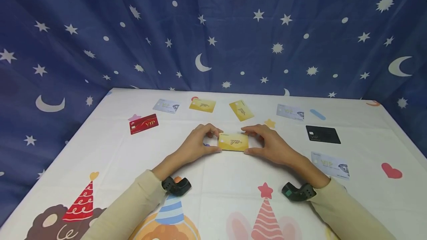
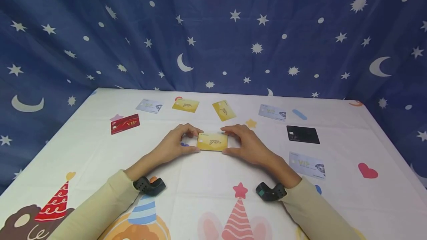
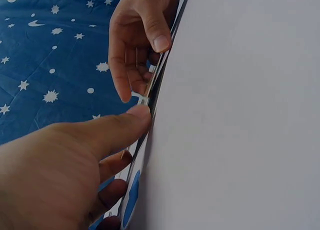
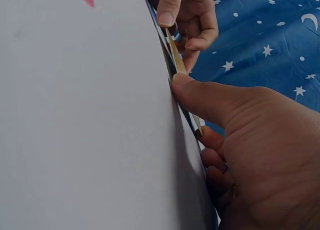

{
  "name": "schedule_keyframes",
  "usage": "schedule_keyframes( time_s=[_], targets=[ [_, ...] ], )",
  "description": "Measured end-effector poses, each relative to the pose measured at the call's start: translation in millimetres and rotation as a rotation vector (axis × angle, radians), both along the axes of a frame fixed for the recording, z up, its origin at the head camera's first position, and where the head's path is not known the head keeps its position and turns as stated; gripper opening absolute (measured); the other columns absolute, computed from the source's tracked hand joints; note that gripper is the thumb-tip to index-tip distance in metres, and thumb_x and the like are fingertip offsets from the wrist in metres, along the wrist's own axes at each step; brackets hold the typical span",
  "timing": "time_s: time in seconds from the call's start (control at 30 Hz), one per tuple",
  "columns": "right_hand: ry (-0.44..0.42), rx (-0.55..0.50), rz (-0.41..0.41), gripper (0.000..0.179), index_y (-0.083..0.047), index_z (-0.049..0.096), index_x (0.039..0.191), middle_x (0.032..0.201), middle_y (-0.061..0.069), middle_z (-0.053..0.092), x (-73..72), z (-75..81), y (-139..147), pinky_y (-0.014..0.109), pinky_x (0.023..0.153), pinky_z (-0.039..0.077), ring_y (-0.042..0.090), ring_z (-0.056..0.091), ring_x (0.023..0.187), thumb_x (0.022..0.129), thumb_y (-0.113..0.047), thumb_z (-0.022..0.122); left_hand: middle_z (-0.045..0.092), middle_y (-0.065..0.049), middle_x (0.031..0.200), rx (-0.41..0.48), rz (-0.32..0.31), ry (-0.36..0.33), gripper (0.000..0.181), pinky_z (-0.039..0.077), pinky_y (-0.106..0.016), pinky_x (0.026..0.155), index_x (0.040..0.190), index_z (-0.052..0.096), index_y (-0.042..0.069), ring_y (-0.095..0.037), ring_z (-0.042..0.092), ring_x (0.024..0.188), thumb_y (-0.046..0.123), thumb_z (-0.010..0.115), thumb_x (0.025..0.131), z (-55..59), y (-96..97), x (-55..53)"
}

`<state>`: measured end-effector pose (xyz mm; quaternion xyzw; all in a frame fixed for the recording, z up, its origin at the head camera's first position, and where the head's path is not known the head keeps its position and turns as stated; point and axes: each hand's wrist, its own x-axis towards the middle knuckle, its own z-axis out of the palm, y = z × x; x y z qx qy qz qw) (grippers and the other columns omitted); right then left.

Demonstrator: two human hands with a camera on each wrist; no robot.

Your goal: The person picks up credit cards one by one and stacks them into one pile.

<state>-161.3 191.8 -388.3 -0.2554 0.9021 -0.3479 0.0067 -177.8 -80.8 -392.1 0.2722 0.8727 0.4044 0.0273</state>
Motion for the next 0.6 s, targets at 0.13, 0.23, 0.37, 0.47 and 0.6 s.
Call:
schedule_keyframes(
  time_s=[0.13, 0.23, 0.37, 0.47, 0.6],
  targets=[
    [-0.010, 0.000, -0.004, 0.064, -0.015, 0.056, 0.132, 0.111, -0.003, 0.057, -0.6, -1.8, 1.4, 0.035, 0.081, 0.044, 0.016, 0.049, 0.093, 0.075, -0.022, 0.084, 0.058, 0.004, 0.112, -0.012, 0.018, -0.005, 0.037, 0.036, -0.037, 0.089, 0.100, 0.058, 0.017, -0.015, 0.049, 0.098, 0.020, 0.084, 0.074, 0.4, 2.5, 1.8],
    [-0.008, -0.004, -0.008, 0.063, -0.016, 0.057, 0.131, 0.111, -0.002, 0.057, 0.0, -2.6, 1.9, 0.035, 0.082, 0.044, 0.016, 0.049, 0.094, 0.075, -0.023, 0.084, 0.058, 0.003, 0.111, -0.016, 0.025, -0.007, 0.038, 0.036, -0.037, 0.089, 0.103, 0.059, 0.016, -0.016, 0.049, 0.098, 0.020, 0.084, 0.074, 0.7, 3.0, 2.7],
    [-0.006, -0.009, -0.011, 0.062, -0.016, 0.058, 0.130, 0.112, -0.002, 0.057, 1.3, -2.9, 2.4, 0.036, 0.083, 0.044, 0.016, 0.049, 0.095, 0.074, -0.023, 0.084, 0.058, 0.003, 0.115, -0.017, 0.026, -0.006, 0.042, 0.038, -0.036, 0.088, 0.110, 0.061, 0.015, -0.016, 0.049, 0.099, 0.021, 0.083, 0.075, 0.2, 3.1, 2.7],
    [0.001, -0.013, -0.010, 0.061, -0.016, 0.058, 0.129, 0.110, -0.002, 0.057, 1.0, -3.2, 2.7, 0.035, 0.082, 0.044, 0.016, 0.049, 0.093, 0.074, -0.023, 0.084, 0.058, 0.001, 0.112, -0.023, 0.031, -0.003, 0.046, 0.038, -0.035, 0.088, 0.116, 0.062, 0.016, -0.016, 0.050, 0.098, 0.020, 0.083, 0.075, -0.1, 2.9, 2.4],
    [0.007, -0.016, -0.006, 0.060, -0.017, 0.059, 0.129, 0.109, -0.002, 0.056, 0.2, -3.3, 2.5, 0.035, 0.081, 0.044, 0.016, 0.048, 0.092, 0.074, -0.024, 0.084, 0.057, 0.001, 0.109, -0.029, 0.036, -0.008, 0.048, 0.037, -0.036, 0.088, 0.119, 0.062, 0.017, -0.016, 0.050, 0.098, 0.020, 0.083, 0.075, -0.3, 2.3, 2.4]
  ],
)
